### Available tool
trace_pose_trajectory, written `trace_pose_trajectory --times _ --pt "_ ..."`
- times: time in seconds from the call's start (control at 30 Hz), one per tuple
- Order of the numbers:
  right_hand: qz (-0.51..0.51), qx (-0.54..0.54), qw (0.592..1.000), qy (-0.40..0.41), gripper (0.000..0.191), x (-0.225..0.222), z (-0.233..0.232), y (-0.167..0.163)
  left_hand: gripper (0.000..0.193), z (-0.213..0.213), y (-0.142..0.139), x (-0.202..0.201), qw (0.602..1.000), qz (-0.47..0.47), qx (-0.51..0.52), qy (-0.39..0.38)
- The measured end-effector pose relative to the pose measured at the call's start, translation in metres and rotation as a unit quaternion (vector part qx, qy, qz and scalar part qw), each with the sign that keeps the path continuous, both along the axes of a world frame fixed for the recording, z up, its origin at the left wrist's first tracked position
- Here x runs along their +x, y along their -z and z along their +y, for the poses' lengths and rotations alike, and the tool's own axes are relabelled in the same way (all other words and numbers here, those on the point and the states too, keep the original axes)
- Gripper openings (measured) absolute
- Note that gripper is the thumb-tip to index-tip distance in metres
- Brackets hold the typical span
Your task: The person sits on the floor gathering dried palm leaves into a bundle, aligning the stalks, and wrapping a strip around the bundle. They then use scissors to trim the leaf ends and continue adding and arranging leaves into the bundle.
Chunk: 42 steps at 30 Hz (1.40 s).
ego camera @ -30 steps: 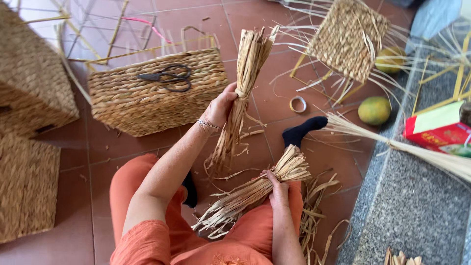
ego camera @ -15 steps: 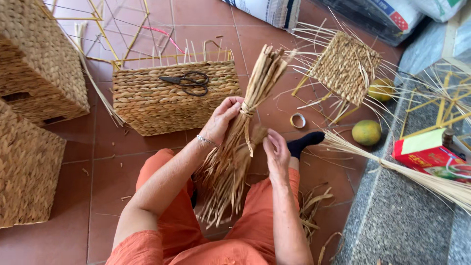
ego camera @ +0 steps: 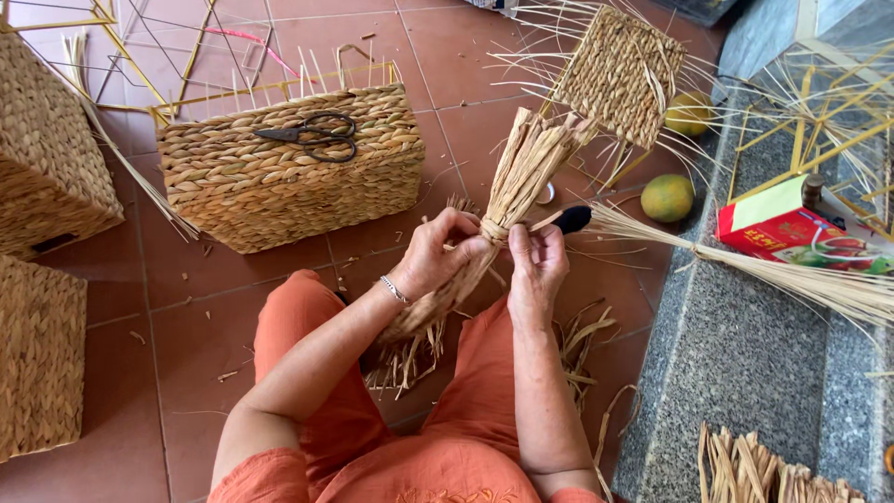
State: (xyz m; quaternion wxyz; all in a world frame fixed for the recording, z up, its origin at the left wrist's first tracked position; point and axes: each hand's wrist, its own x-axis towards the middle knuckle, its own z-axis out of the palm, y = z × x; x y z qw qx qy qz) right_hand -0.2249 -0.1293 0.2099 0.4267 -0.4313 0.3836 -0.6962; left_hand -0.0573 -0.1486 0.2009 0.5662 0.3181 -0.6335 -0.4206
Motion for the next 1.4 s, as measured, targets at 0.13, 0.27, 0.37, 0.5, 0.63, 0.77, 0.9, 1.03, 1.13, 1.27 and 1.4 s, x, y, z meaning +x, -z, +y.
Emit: trace_pose_trajectory --times 0.13,0.27,0.37,0.5,0.63,0.77,0.9,1.03,1.13,1.27,1.4 --pt "0.044 -0.022 0.999 0.010 0.009 -0.013 0.004 0.000 0.027 0.012 -0.035 0.008 0.942 -0.255 -0.207 -0.071" --pt "0.101 -0.063 0.992 0.039 0.011 -0.017 0.009 -0.003 0.016 0.025 -0.053 0.004 0.956 -0.238 -0.172 0.022" --pt "0.090 -0.058 0.992 0.070 0.012 -0.020 0.013 0.003 0.011 0.029 -0.045 -0.003 0.970 -0.177 -0.135 0.095" --pt "0.080 -0.080 0.988 0.110 0.018 -0.028 0.011 0.026 0.016 0.034 -0.023 -0.012 0.971 -0.188 -0.072 0.127" --pt "0.259 -0.024 0.921 0.291 0.026 -0.056 0.000 0.047 0.010 0.064 -0.003 -0.009 0.966 -0.155 -0.067 0.196" --pt "-0.088 -0.036 0.981 0.167 0.027 -0.147 -0.034 0.030 0.005 0.090 0.025 0.012 0.962 -0.209 -0.014 0.177" --pt "-0.281 0.123 0.944 0.120 0.034 -0.145 -0.034 0.059 0.010 0.072 0.038 0.016 0.950 -0.310 -0.027 0.015" --pt "-0.200 0.012 0.972 0.124 0.034 -0.112 -0.007 0.074 0.062 0.066 0.012 0.020 0.927 -0.340 -0.108 -0.118" --pt "-0.185 0.009 0.970 0.157 0.027 -0.097 -0.001 0.070 0.061 0.070 -0.011 0.008 0.939 -0.291 -0.139 -0.120" --pt "-0.167 0.007 0.977 0.132 0.025 -0.073 0.016 0.072 0.067 0.069 -0.011 -0.031 0.961 -0.241 -0.122 -0.056" --pt "-0.155 0.031 0.983 0.090 0.025 -0.059 0.028 0.072 0.061 0.063 0.008 -0.059 0.984 -0.173 -0.019 0.026"
